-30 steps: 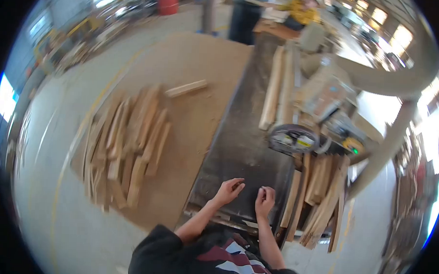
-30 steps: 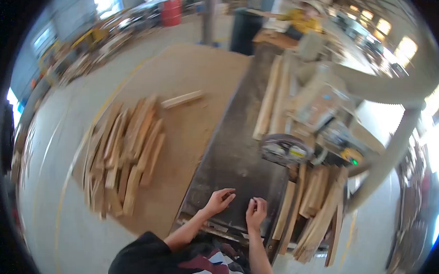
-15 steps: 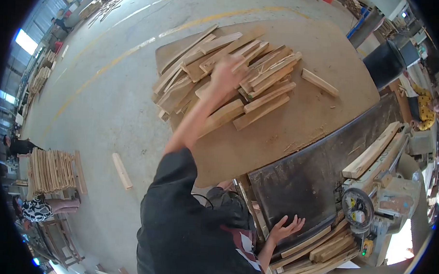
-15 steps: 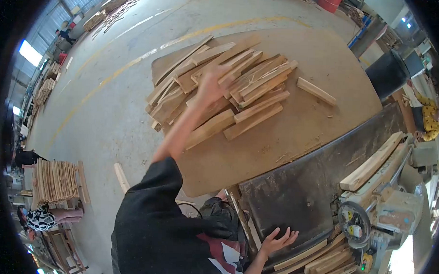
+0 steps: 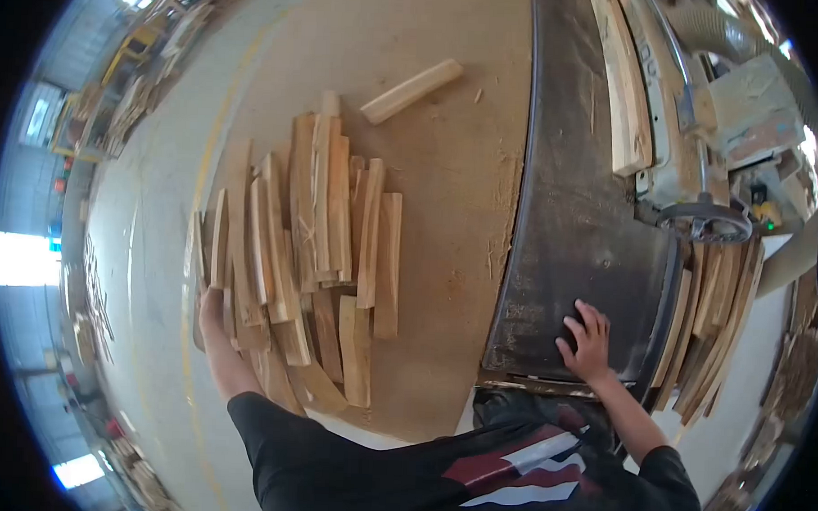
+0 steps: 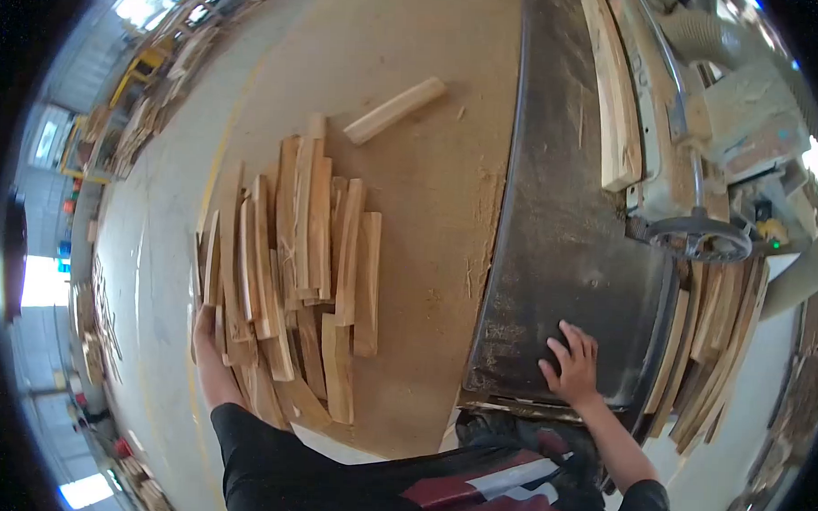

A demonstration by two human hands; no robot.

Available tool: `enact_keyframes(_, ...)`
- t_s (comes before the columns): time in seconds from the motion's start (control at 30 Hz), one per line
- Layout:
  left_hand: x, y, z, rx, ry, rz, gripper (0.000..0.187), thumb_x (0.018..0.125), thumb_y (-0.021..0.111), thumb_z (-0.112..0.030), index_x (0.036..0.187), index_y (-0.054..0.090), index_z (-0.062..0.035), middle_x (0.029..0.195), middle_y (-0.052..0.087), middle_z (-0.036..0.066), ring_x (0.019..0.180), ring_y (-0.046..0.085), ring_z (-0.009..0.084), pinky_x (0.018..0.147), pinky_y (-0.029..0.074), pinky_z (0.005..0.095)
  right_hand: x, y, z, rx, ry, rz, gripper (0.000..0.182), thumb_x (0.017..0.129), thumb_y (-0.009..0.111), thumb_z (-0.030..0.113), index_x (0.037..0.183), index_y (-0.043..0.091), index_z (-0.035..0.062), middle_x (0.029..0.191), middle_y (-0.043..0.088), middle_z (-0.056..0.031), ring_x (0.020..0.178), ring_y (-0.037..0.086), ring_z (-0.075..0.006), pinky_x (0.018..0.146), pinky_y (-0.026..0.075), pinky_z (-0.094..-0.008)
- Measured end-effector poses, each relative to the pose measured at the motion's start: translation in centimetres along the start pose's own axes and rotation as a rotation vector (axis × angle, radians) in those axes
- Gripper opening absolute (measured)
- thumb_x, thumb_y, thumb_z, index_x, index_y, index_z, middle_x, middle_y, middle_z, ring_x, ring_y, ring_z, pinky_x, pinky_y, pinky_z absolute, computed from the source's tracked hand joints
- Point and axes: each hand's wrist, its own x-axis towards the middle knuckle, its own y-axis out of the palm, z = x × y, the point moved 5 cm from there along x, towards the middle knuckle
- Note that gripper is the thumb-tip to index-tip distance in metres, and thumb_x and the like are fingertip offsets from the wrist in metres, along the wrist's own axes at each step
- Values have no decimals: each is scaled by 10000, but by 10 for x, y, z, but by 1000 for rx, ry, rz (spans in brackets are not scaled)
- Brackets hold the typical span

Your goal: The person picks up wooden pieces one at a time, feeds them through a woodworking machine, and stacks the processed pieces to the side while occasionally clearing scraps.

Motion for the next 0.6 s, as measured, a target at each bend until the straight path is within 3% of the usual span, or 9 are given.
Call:
enact_keyframes(0.07, 5, -5, 3, -69, -105, -56, 909, 893, 508, -756, 1562, 420, -147, 1557, 468, 167, 1443, 417, 356, 1196, 321, 462, 23, 5, -1, -90, 58, -43, 426, 884, 712, 272, 1245, 573, 95, 1470, 490, -186, 1303, 482, -418, 1054, 364, -557)
enact_keyframes(0.17, -3, -21, 24, -228, -340, -308, 916, 887, 488, -770, 1547, 451, -136, 1542, 485, 179, 1434, 429, 353, 1192, 326, 461, 28, 10, 0, -97, 55, -29, 409, 915, 680, 269, 1263, 558, 92, 1480, 474, -208, 1308, 468, -424, 1069, 351, -561)
enact_keyframes(0.2, -5, 9, 12, -244, -398, -391, 916, 887, 488, -770, 1547, 451, -136, 1542, 485, 179, 1434, 429, 353, 1192, 326, 461, 29, 12, -1, -113, 49, -16, 408, 927, 663, 267, 1273, 549, 82, 1490, 466, -218, 1320, 461, -430, 1085, 344, -562)
enact_keyframes(0.37, 1, 65, -7, -70, -477, -297, 942, 850, 499, -812, 1534, 480, -166, 1571, 455, 143, 1468, 373, 337, 1211, 280, 484, 26, 20, -3, -204, -33, 7, 360, 1015, 572, 294, 1298, 533, 75, 1506, 459, -216, 1326, 465, -430, 1096, 350, -552)
enact_keyframes(0.4, 3, 68, 1, -43, -496, -252, 947, 842, 501, -821, 1531, 486, -172, 1577, 448, 136, 1475, 361, 333, 1214, 271, 489, 28, 24, 0, -173, -123, 48, 360, 1015, 572, 294, 1298, 533, 75, 1506, 459, -216, 1326, 465, -430, 1096, 350, -552)
enact_keyframes(0.47, 20, 75, 9, 16, -499, -118, 957, 827, 505, -838, 1526, 497, -184, 1589, 436, 121, 1489, 339, 327, 1222, 253, 498, 21, 26, -6, -229, -27, 26, 345, 1059, 525, 364, 1276, 539, 96, 1488, 462, -214, 1338, 453, -418, 1055, 364, -559)
enact_keyframes(0.53, 68, 83, 10, 66, -432, 49, 968, 812, 509, -855, 1521, 509, -195, 1601, 424, 107, 1503, 316, 320, 1229, 234, 508, 18, 30, -6, -251, -78, 9, 350, 1060, 524, 366, 1279, 541, 93, 1482, 467, -209, 1334, 460, -412, 1053, 368, -555)
enact_keyframes(0.57, 43, 86, -29, 217, -390, -46, 1049, 727, 523, -917, 1474, 567, -182, 1610, 407, 125, 1508, 292, 361, 1237, 212, 509, 17, 29, -9, -290, -78, -17, 354, 1061, 523, 368, 1281, 542, 91, 1477, 472, -205, 1330, 467, -406, 1051, 372, -552)
enact_keyframes(0.6, 48, 96, -32, 427, -341, -118, 1086, 707, 507, -941, 1473, 565, -173, 1601, 408, 164, 1500, 275, 407, 1233, 224, 506, 16, 30, -11, -308, -99, -21, 372, 1064, 521, 379, 1282, 542, 78, 1485, 469, -197, 1322, 480, -401, 1048, 381, -544)
